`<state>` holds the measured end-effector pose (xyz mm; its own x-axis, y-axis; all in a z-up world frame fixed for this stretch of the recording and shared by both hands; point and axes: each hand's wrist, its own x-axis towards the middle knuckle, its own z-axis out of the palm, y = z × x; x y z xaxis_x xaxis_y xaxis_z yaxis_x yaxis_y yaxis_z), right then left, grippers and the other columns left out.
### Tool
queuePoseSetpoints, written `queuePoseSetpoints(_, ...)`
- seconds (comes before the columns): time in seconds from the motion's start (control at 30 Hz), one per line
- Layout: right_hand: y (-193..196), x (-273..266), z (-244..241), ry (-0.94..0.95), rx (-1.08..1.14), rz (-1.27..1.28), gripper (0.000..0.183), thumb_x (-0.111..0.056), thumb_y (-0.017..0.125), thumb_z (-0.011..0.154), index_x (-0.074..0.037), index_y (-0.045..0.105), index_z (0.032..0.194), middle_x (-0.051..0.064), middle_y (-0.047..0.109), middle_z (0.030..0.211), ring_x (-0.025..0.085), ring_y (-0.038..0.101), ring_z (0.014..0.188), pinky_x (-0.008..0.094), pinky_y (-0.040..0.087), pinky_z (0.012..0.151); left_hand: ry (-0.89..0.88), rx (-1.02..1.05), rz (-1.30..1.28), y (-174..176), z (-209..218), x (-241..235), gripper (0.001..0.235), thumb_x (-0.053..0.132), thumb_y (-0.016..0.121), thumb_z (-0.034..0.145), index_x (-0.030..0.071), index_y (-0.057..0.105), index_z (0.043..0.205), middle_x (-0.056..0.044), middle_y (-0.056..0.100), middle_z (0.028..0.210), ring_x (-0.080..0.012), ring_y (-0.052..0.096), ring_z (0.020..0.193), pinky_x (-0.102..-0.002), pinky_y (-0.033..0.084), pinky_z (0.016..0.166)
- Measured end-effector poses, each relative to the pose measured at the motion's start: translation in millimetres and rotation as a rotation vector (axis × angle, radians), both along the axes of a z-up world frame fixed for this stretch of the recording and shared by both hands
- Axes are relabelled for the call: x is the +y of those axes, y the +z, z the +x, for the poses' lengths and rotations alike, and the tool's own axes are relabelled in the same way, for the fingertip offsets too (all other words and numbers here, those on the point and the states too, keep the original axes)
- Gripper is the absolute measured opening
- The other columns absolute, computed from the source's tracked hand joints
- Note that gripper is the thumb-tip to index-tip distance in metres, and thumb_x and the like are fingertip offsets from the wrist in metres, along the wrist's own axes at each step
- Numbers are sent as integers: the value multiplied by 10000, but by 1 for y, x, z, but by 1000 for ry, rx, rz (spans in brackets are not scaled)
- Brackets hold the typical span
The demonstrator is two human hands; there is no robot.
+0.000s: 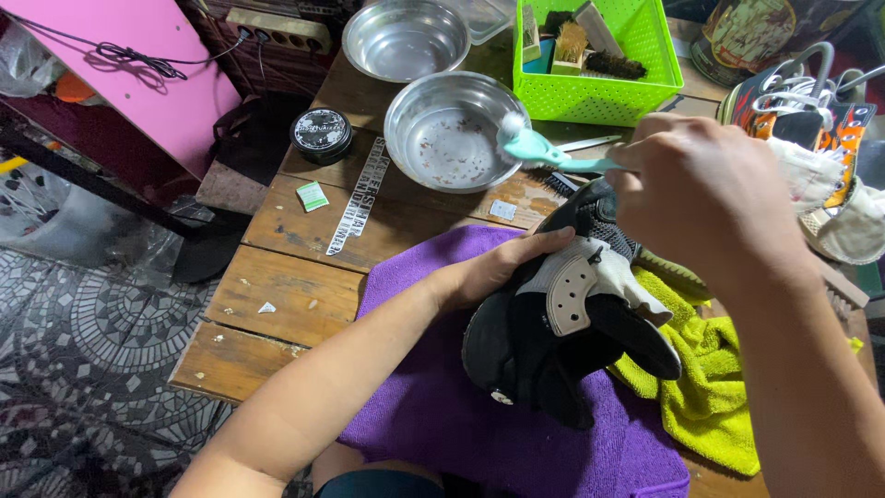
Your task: The person scrubs a black and white sneaker with a light blue brush, repeatedly dipping the brush into a metal bowl of water. The person holds the shoe steady with the left hand while scrubbing the upper and side panels with the right hand.
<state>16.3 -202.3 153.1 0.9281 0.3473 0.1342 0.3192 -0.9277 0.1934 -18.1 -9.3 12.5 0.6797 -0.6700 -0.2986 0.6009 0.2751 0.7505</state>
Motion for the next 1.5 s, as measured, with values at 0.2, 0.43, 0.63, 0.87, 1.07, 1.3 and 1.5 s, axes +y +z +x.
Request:
queuePoseSetpoints(0.2,-10,17,3,18,-11,-154,262,-286,595,943,-140,813,945,96,810,1015,432,815,967,544,614,708,44,-49,116,26,-7,1,725,561,576,985,164,599,1592,-106,755,1380,-227,739,1164,-386,582,1072)
queuePoseSetpoints(0.43,-8,26,5,13,-23,-164,259,-260,566,940,-105,769,892,92,791,941,400,795,888,507,594,664,9,-414,212,-21,15,2,890,594,502,989,95,415,1721,-69,362,1837,-193,333,1691,-413,207,1416)
queuePoseSetpoints(0.63,-9,29,9,39,-59,-124,253,-215,547,909,-112,741,784,79,764,897,407,770,864,531,547,645,48,-402,121,-17,14,1,867,543,556,1008,71,396,1717,-75,453,1768,-181,421,1633,-395,285,1416)
queuePoseSetpoints(0.87,-2,6,10,-16,-61,-59,266,-395,605,997,-253,806,1096,81,818,998,415,801,946,556,625,733,36,-278,45,-23,9,1,658,561,569,1059,109,536,1535,-87,546,1484,-200,510,1306,-387,397,1116)
queuePoseSetpoints(1.07,-25,-76,8,105,-13,564,229,-273,782,1116,-98,884,1224,107,844,1149,310,734,1043,459,529,914,149,123,-216,-39,24,6,533,428,677,1047,38,738,1405,-149,802,1312,-272,774,1146,-421,585,1108)
queuePoseSetpoints(1.3,-104,-164,-4,1,-47,1062,544,-349,633,1351,-46,740,913,-16,441,691,106,337,668,286,233,665,667,-975,-212,-180,80,33,365,217,735,1114,73,684,1445,-195,718,1468,-266,682,1382,-466,482,1245)
queuePoseSetpoints(1.5,-112,-141,-31,34,-54,957,552,-214,719,1218,-54,527,725,-45,320,727,101,292,733,301,240,657,560,-367,-155,-186,89,42,291,190,726,1047,9,822,1254,-174,814,1312,-218,738,1282,-421,552,1219)
